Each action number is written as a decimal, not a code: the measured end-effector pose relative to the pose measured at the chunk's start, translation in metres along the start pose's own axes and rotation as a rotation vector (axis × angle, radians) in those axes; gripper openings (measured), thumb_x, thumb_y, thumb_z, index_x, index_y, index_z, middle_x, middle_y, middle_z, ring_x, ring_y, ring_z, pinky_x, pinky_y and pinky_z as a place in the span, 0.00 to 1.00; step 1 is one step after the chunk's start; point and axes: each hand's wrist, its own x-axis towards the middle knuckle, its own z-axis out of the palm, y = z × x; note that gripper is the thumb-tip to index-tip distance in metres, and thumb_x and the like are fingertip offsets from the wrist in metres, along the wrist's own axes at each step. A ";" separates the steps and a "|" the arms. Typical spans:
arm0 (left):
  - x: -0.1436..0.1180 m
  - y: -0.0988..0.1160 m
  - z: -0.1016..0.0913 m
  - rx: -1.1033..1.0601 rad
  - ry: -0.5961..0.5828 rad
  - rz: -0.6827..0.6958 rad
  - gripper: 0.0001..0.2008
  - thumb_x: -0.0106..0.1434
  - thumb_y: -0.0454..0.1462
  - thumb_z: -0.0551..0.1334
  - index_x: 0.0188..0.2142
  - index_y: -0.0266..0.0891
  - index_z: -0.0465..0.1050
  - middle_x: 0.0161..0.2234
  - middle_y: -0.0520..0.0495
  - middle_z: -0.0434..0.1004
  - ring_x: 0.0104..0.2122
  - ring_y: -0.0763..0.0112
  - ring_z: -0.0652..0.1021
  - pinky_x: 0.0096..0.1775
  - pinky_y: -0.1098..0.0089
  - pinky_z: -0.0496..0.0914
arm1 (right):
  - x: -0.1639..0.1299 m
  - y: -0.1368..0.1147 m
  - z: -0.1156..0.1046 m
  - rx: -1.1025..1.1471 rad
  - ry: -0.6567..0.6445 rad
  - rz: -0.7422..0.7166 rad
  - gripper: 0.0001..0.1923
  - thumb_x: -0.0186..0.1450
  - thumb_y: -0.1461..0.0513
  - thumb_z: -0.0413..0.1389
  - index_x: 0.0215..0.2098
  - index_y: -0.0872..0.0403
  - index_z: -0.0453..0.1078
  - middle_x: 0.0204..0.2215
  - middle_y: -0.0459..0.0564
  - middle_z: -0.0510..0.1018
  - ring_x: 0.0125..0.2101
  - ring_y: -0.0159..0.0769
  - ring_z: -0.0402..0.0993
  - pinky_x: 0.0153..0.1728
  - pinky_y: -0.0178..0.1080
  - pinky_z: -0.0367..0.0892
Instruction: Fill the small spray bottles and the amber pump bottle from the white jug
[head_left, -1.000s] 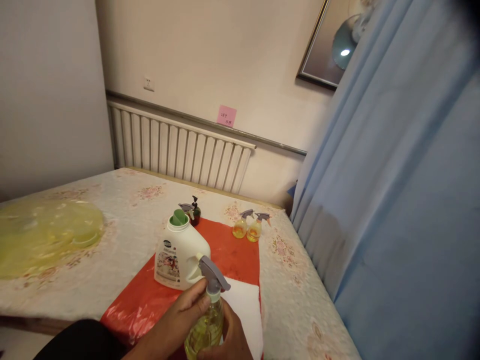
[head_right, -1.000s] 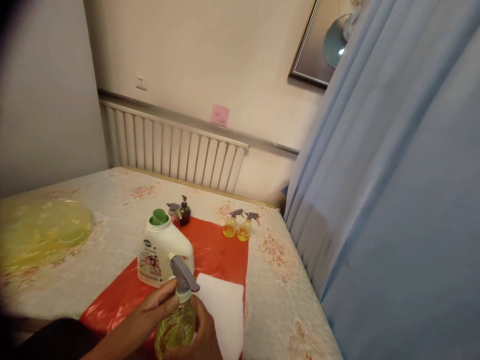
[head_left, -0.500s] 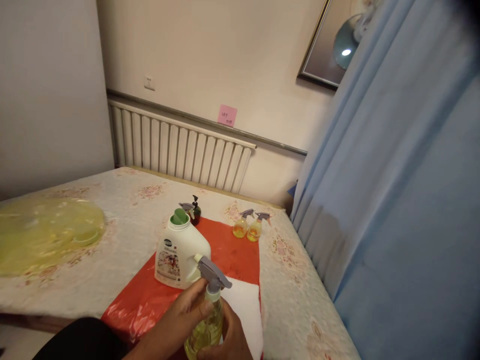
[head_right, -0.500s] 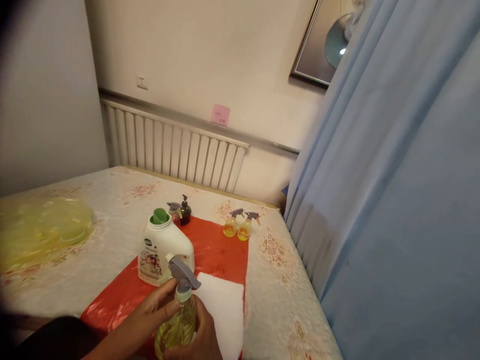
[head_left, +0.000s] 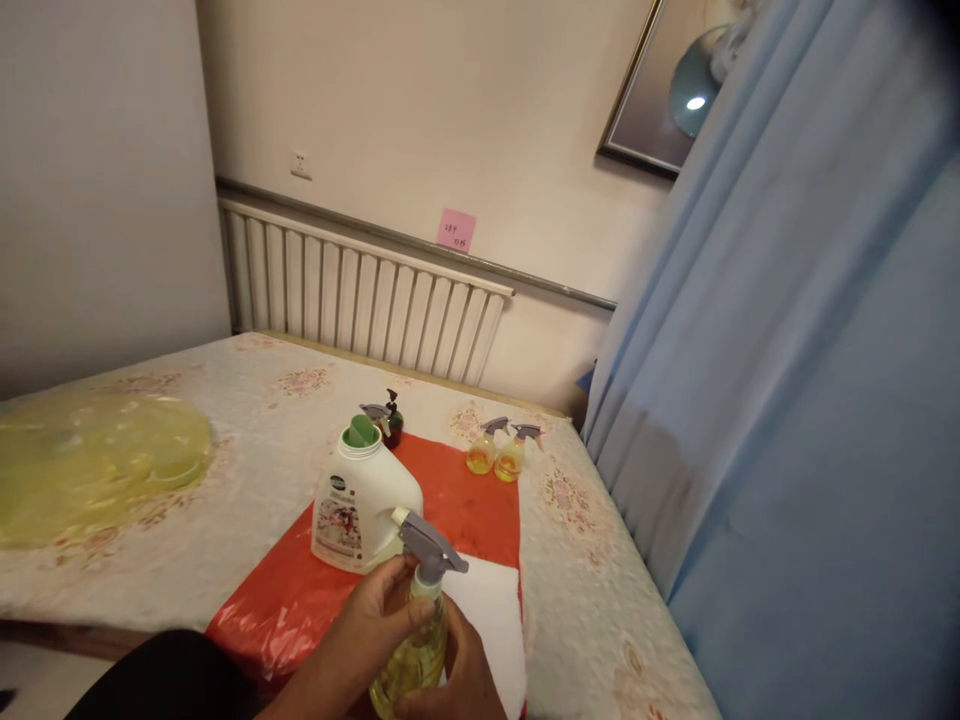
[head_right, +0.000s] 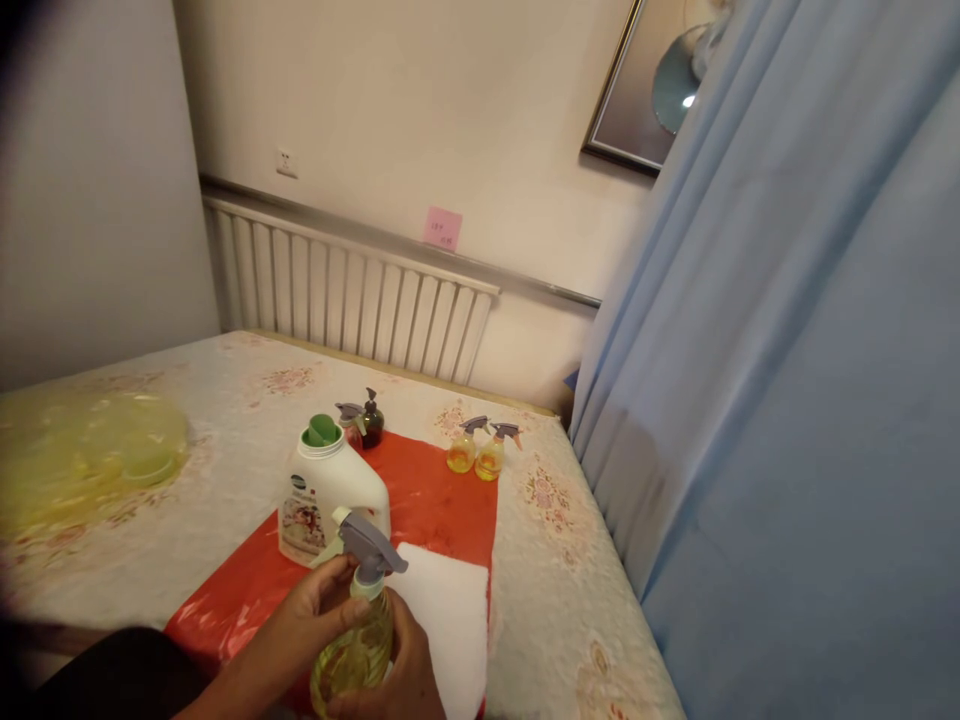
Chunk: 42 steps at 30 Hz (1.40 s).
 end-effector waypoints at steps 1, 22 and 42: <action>-0.001 0.000 -0.002 0.019 -0.044 0.016 0.29 0.51 0.52 0.71 0.48 0.39 0.75 0.46 0.41 0.80 0.49 0.50 0.76 0.52 0.58 0.68 | 0.000 0.001 0.000 -0.002 0.004 0.002 0.40 0.42 0.57 0.72 0.53 0.52 0.70 0.48 0.52 0.80 0.51 0.55 0.75 0.51 0.49 0.69; 0.001 0.039 -0.007 0.014 -0.122 0.041 0.16 0.61 0.47 0.65 0.45 0.42 0.74 0.41 0.48 0.81 0.45 0.58 0.78 0.45 0.64 0.70 | -0.004 0.011 -0.004 -0.093 0.078 0.037 0.43 0.39 0.54 0.73 0.52 0.54 0.70 0.44 0.52 0.79 0.48 0.54 0.74 0.52 0.49 0.67; 0.003 0.061 -0.010 0.201 -0.149 0.075 0.14 0.60 0.46 0.66 0.42 0.42 0.77 0.37 0.50 0.79 0.41 0.60 0.76 0.46 0.65 0.70 | -0.005 0.007 -0.005 -0.086 0.092 0.042 0.40 0.39 0.61 0.71 0.51 0.52 0.72 0.45 0.50 0.80 0.49 0.52 0.74 0.52 0.47 0.68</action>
